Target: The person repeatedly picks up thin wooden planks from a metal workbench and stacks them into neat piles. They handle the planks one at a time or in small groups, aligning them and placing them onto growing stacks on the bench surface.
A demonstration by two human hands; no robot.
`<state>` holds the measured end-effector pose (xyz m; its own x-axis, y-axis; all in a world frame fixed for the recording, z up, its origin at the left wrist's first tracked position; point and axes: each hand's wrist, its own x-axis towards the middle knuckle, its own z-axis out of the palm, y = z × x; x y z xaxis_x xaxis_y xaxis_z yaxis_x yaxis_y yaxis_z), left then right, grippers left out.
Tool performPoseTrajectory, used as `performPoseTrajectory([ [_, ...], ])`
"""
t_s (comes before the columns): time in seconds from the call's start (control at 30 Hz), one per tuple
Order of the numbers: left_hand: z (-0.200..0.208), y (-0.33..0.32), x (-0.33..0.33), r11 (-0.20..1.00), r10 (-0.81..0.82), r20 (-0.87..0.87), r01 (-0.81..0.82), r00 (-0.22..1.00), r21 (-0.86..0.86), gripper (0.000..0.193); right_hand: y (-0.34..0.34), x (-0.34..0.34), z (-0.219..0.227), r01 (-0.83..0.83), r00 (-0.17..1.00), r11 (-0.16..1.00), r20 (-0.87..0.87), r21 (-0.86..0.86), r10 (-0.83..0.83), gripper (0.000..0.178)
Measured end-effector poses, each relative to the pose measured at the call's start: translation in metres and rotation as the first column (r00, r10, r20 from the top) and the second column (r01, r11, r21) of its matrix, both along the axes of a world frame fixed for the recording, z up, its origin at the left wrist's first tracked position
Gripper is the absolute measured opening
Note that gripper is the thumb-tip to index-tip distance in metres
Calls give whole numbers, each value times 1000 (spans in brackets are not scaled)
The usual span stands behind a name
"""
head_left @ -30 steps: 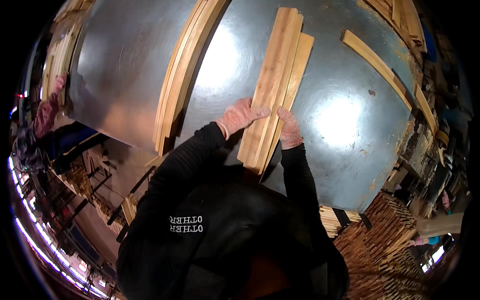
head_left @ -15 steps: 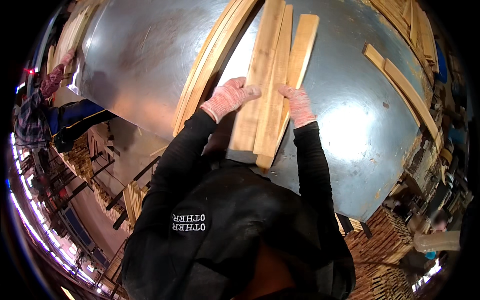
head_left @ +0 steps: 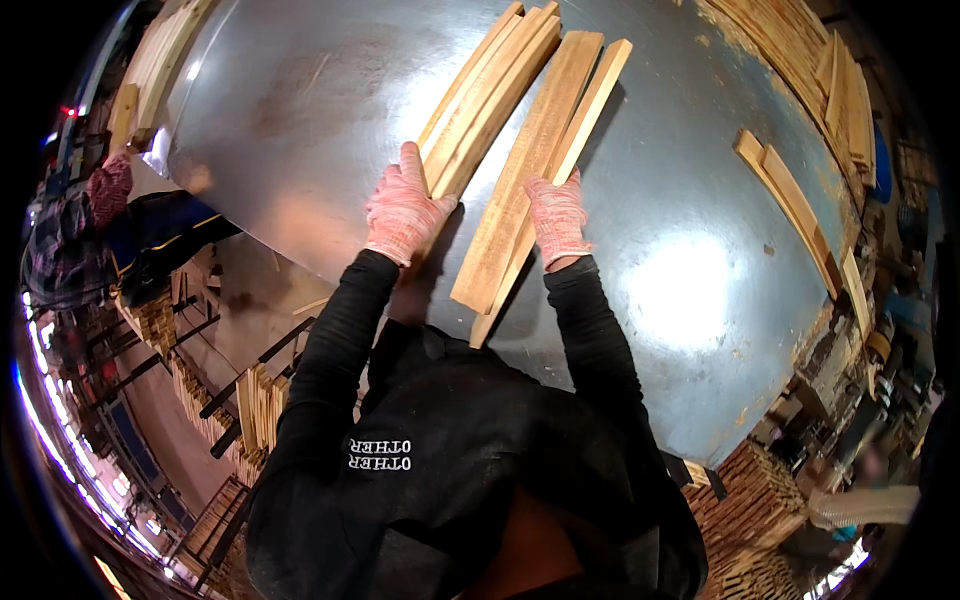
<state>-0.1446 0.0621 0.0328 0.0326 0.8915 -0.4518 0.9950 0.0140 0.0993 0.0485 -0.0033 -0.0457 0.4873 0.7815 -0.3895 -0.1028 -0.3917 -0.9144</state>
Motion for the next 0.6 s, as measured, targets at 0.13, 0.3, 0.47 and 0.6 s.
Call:
performPoseTrajectory([
  [0.13,-12,-3,-26,993,11,29,-14,1000,115,104,3,3,7,174,982,981,-84,86,-167,55],
  [0.3,-9,5,-59,991,90,29,-92,996,101,106,16,36,81,208,962,978,-178,-8,-206,36],
  [0.47,-37,1,-87,973,-14,341,-65,940,220,107,53,-16,49,-128,971,992,-203,4,126,54],
  [0.6,-18,-21,-64,952,-243,107,216,964,215,115,97,-54,61,-576,590,614,245,-540,769,85],
])
